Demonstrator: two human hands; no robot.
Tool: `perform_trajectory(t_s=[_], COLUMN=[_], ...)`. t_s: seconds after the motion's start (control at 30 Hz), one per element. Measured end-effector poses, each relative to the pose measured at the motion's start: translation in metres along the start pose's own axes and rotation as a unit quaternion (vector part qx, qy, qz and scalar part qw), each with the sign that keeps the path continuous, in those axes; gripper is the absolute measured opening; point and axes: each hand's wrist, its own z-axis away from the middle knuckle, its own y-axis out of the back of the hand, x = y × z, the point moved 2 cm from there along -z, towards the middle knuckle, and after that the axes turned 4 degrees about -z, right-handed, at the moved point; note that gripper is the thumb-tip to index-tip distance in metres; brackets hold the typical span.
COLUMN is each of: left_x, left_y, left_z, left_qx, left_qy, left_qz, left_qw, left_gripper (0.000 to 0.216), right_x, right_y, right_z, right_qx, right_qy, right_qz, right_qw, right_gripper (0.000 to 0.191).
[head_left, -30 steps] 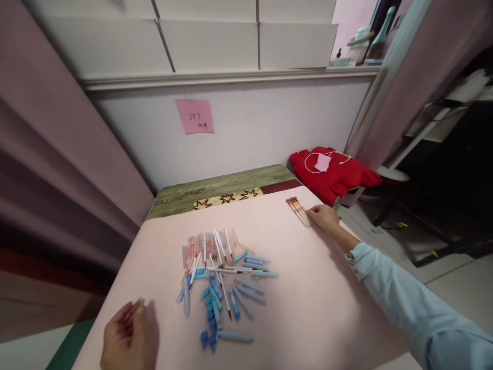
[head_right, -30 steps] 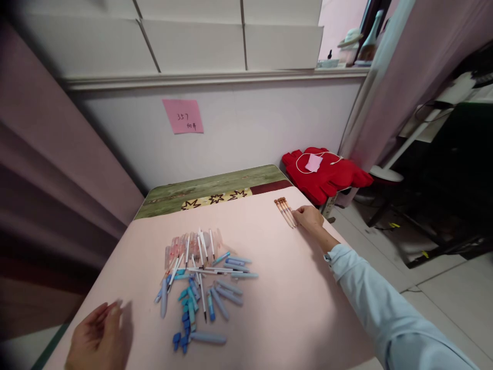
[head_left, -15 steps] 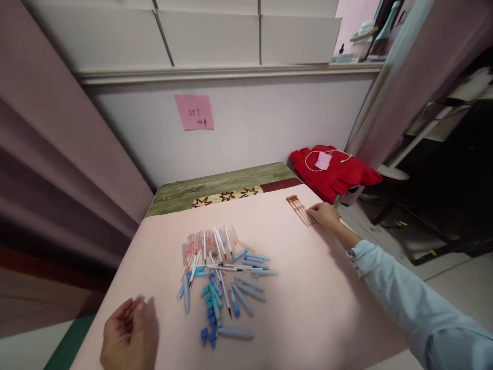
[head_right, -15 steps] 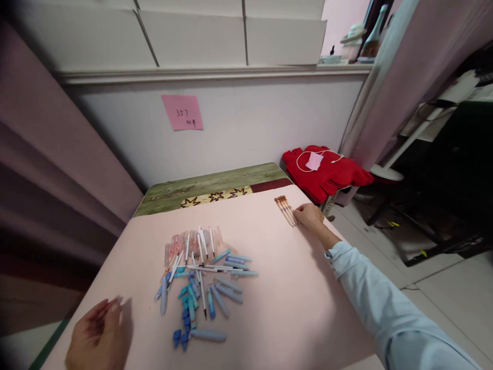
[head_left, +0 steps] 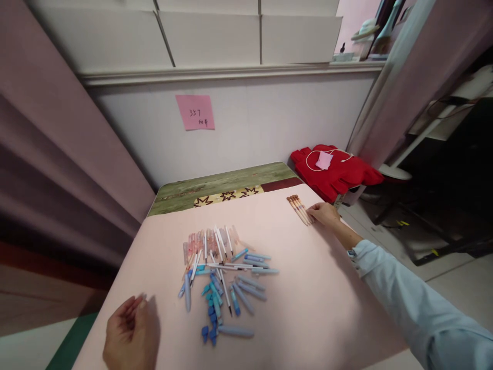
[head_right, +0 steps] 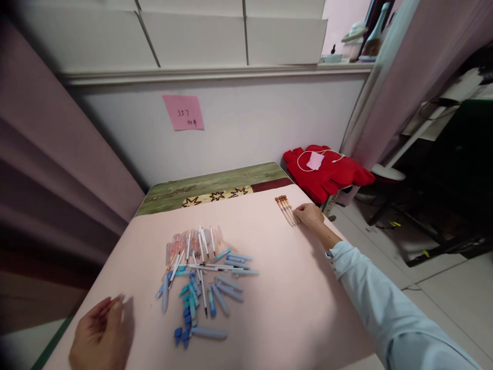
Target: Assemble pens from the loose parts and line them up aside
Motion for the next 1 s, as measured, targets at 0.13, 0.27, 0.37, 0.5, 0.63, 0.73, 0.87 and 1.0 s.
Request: perform_trajectory(t_s=[0.13, 0.27, 0.37, 0.5, 0.63, 0.73, 0.87, 1.0], left_x=[0.001, -0.001, -0.003, -0.006, -0.009, -0.011, -0.016, -0.021], left_y=[0.0, -0.001, -0.001, -0.001, -0.001, -0.001, -0.002, -0.004], left_z=[0.0, 0.0, -0.001, -0.003, -0.003, -0.004, -0.006, -0.009], left_qx=[-0.001, 0.001, 0.001, -0.004, -0.006, -0.008, -0.008, -0.013], left_qy=[-0.002, 0.002, -0.003, -0.008, -0.009, -0.006, -0.008, -0.024], left_qz=[0.011, 0.023, 0.005, 0.013, 0.019, 0.016, 0.02, 0.032], left_qw=[1.0, 1.0, 1.0, 1.0, 1.0, 1.0, 1.0, 0.999], left_gripper=[0.049, 0.05, 0.05, 0.052, 0.054, 0.054, 0.056, 0.057], right_x=[-0.001, -0.004, -0.011, -0.024, -0.033, -0.037, -0.04, -0.042], right_y=[0.001, 0.004, 0.004, -0.003, -0.01, -0.014, -0.017, -0.02], right_z=[0.002, 0.007, 0.018, 0.035, 0.043, 0.043, 0.041, 0.042], right_qx=[0.002, 0.041, 0.066, 0.04, 0.027, 0.033, 0.036, 0.038], right_qy=[0.009, 0.021, 0.047, 0.101, 0.11, 0.113, 0.1, 0.09], right_qz=[-0.004, 0.0, 0.016, 0.079, 0.138, 0.164, 0.172, 0.171], right_qw=[1.0, 0.999, 0.997, 0.991, 0.984, 0.979, 0.979, 0.98], right_gripper=[0.025, 0.031, 0.033, 0.033, 0.032, 0.031, 0.031, 0.031])
